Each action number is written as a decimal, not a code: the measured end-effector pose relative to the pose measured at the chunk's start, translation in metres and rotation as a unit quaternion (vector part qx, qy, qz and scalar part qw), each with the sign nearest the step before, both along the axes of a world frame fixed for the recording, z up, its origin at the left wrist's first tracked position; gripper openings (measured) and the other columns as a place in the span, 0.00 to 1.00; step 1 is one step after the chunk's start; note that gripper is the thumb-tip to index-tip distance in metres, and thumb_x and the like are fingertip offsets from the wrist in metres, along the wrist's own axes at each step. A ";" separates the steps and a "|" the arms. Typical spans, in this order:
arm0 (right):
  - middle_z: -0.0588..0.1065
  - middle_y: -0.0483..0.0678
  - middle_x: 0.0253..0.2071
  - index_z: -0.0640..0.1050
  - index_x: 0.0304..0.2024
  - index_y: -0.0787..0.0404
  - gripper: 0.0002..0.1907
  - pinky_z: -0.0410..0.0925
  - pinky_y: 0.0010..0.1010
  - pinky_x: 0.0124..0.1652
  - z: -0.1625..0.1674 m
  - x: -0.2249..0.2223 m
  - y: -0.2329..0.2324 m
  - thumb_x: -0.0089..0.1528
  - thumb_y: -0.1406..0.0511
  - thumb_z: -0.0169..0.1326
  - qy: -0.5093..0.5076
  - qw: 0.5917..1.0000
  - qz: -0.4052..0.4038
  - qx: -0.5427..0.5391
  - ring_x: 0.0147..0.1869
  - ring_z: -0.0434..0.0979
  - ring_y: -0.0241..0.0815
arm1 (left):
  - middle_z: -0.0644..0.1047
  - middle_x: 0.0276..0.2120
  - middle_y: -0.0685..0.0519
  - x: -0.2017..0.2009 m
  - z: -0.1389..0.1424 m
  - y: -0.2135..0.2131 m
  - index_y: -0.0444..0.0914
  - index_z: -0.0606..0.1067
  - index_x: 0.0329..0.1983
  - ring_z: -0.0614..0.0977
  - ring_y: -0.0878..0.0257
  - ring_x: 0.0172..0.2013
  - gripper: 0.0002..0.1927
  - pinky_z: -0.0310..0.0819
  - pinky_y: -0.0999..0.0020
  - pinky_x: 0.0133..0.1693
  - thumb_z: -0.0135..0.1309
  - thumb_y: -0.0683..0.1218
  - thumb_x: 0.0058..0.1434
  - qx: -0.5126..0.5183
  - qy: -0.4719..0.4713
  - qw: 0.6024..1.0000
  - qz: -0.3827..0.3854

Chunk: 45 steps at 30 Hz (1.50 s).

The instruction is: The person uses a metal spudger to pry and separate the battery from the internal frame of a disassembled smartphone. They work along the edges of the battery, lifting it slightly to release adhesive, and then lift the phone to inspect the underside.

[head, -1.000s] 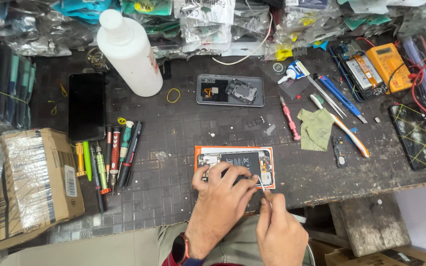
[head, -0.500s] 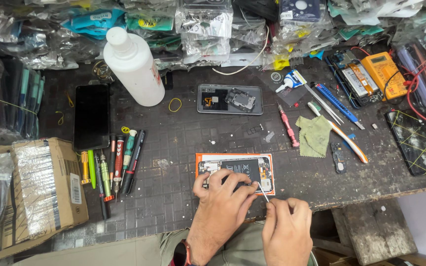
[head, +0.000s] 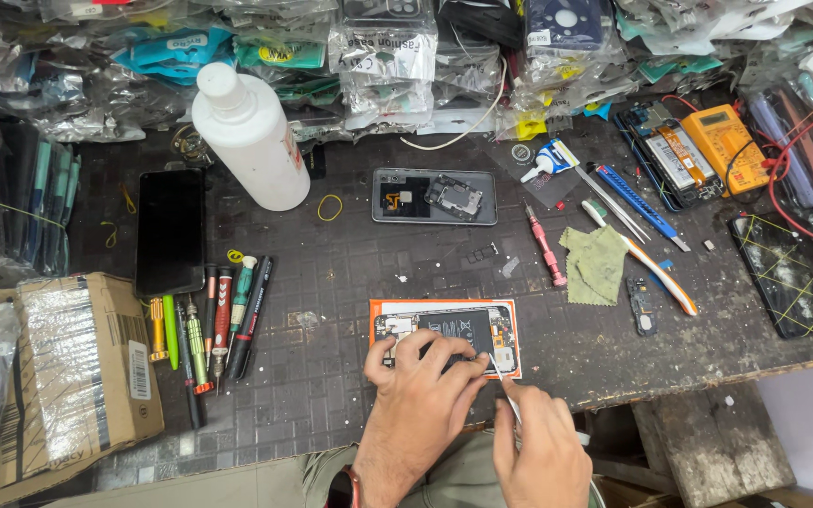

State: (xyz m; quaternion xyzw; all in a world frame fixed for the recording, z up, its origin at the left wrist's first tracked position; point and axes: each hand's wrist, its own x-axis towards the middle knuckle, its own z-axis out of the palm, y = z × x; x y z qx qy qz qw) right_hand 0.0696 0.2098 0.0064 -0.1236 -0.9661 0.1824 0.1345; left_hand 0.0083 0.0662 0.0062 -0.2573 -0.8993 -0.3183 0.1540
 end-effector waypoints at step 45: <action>0.76 0.43 0.29 0.79 0.53 0.51 0.18 0.72 0.35 0.31 -0.019 0.008 0.007 0.61 0.59 0.62 -0.022 0.998 -0.047 -0.019 0.30 0.81 0.41 | 0.75 0.46 0.65 0.000 -0.001 -0.001 0.48 0.80 0.45 0.70 0.61 0.56 0.10 0.47 0.47 0.60 0.60 0.52 0.61 0.004 -0.002 1.000 0.003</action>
